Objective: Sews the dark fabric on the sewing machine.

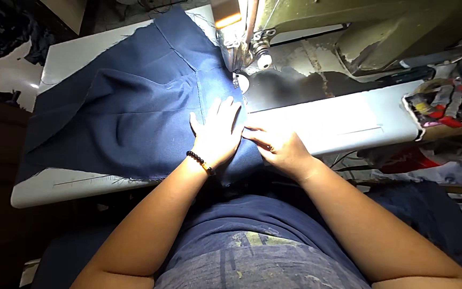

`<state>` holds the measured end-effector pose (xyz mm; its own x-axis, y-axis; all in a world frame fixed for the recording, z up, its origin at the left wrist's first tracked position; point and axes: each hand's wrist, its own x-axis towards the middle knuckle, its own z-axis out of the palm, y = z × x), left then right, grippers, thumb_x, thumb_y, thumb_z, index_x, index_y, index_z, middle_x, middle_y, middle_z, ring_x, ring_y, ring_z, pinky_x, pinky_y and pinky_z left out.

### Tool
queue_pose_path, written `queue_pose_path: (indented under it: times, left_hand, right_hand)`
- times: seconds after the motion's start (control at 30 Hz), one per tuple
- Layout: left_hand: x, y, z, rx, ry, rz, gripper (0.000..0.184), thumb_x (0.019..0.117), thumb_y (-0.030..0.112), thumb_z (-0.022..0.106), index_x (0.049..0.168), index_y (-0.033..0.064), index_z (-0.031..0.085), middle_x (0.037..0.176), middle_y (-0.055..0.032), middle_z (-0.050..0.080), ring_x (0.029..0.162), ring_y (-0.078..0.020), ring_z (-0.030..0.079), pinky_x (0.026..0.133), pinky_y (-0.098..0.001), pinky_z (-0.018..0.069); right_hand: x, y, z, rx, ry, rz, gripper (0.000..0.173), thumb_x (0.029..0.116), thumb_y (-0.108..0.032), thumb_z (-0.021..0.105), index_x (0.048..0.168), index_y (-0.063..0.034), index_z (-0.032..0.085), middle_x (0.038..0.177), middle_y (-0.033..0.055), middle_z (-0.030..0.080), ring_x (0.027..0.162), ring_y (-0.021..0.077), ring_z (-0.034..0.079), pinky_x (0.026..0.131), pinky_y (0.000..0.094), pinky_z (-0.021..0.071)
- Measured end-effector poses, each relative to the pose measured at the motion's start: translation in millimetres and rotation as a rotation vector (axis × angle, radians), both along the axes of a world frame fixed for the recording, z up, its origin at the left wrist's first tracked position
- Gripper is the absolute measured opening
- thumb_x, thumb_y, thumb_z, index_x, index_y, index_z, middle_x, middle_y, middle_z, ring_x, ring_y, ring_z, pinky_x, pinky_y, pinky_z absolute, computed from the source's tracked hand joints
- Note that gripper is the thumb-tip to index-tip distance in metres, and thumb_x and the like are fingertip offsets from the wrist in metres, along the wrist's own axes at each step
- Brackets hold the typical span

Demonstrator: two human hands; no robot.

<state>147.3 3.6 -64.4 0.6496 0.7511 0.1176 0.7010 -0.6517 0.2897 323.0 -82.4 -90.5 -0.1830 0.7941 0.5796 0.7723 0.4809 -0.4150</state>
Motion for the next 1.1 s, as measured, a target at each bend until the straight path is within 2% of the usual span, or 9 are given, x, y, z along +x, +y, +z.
queue_pose_path:
  times: [0.3, 0.43, 0.57, 0.77, 0.87, 0.93, 0.97, 1.03, 1.1]
  left_hand:
    - [0, 0, 0, -0.002, 0.049, -0.014, 0.056, 0.1067, 0.037, 0.034, 0.159, 0.0187, 0.041, 0.169, 0.0025, 0.03, 0.158, -0.0325, 0.019, 0.106, -0.0865, 0.009]
    - [3, 7, 3, -0.063, 0.089, 0.003, 0.055, 0.1058, 0.042, 0.034, 0.157, 0.0243, 0.043, 0.167, 0.0065, 0.033, 0.158, -0.0295, 0.021, 0.107, -0.0857, 0.0081]
    - [7, 19, 1, -0.034, 0.075, 0.004, 0.055, 0.1046, 0.041, 0.035, 0.155, 0.0222, 0.046, 0.166, 0.0052, 0.036, 0.156, -0.0302, 0.025, 0.105, -0.0868, 0.0099]
    - [19, 57, 7, -0.056, 0.11, 0.033, 0.055, 0.1037, 0.041, 0.035, 0.154, 0.0218, 0.046, 0.167, 0.0064, 0.033, 0.157, -0.0266, 0.024, 0.107, -0.0856, 0.0084]
    - [20, 62, 8, -0.059, 0.132, 0.023, 0.056, 0.1042, 0.042, 0.034, 0.156, 0.0214, 0.043, 0.168, 0.0061, 0.031, 0.158, -0.0269, 0.021, 0.107, -0.086, 0.0079]
    - [17, 56, 12, -0.088, 0.174, 0.012, 0.058, 0.1076, 0.043, 0.031, 0.161, 0.0208, 0.035, 0.171, 0.0039, 0.023, 0.159, -0.0282, 0.015, 0.108, -0.086, 0.0054]
    - [14, 50, 15, -0.101, 0.182, 0.005, 0.058, 0.1091, 0.042, 0.032, 0.163, 0.0192, 0.032, 0.172, 0.0013, 0.021, 0.16, -0.0292, 0.013, 0.109, -0.0856, 0.0043]
    - [4, 35, 17, -0.07, 0.094, -0.018, 0.055, 0.1084, 0.033, 0.038, 0.16, 0.0139, 0.037, 0.17, -0.0046, 0.026, 0.159, -0.0312, 0.018, 0.111, -0.0839, 0.0062]
    - [-6, 18, 17, -0.091, -0.064, -0.025, 0.053, 0.1071, 0.027, 0.038, 0.157, 0.0105, 0.042, 0.168, -0.0083, 0.031, 0.157, -0.0299, 0.023, 0.117, -0.0756, 0.0114]
  right_hand:
    - [1, 0, 2, -0.037, -0.03, 0.014, 0.028, 0.0936, -0.006, 0.057, 0.109, -0.0076, 0.08, 0.123, 0.0133, 0.073, 0.114, 0.0261, 0.071, 0.097, 0.0404, 0.0555]
    - [2, 3, 7, -0.103, -0.017, 0.021, 0.027, 0.0941, -0.007, 0.057, 0.108, -0.0079, 0.08, 0.122, 0.0114, 0.074, 0.111, 0.0242, 0.071, 0.094, 0.0402, 0.0566]
    - [10, 20, 10, -0.144, -0.037, 0.036, 0.028, 0.0968, -0.01, 0.054, 0.108, -0.009, 0.08, 0.123, 0.0101, 0.073, 0.117, 0.0281, 0.067, 0.098, 0.0461, 0.0526]
    - [17, 56, 19, -0.256, -0.063, -0.013, 0.03, 0.0982, -0.012, 0.052, 0.111, -0.0118, 0.079, 0.126, 0.0083, 0.072, 0.122, 0.0319, 0.062, 0.097, 0.0555, 0.0457]
    - [18, 59, 25, -0.305, -0.09, -0.015, 0.031, 0.0992, -0.014, 0.051, 0.113, -0.0107, 0.079, 0.128, 0.009, 0.071, 0.123, 0.032, 0.061, 0.097, 0.0571, 0.0453]
    - [18, 54, 36, -0.361, -0.121, 0.009, 0.031, 0.0992, -0.013, 0.052, 0.116, -0.0094, 0.077, 0.132, 0.0107, 0.069, 0.127, 0.033, 0.06, 0.1, 0.0572, 0.0449]
    - [16, 50, 40, -0.333, -0.114, 0.022, 0.029, 0.0979, -0.011, 0.054, 0.114, -0.008, 0.078, 0.129, 0.0131, 0.07, 0.125, 0.0338, 0.06, 0.101, 0.0545, 0.0459]
    - [8, 39, 40, -0.139, -0.004, 0.043, 0.022, 0.0929, -0.008, 0.059, 0.102, -0.0042, 0.079, 0.113, 0.0149, 0.075, 0.11, 0.0306, 0.068, 0.097, 0.0427, 0.0515]
    - [-6, 26, 35, -0.058, 0.127, 0.058, 0.015, 0.0919, -0.007, 0.064, 0.096, -0.0013, 0.078, 0.103, 0.0139, 0.076, 0.102, 0.0247, 0.071, 0.094, 0.0365, 0.055]
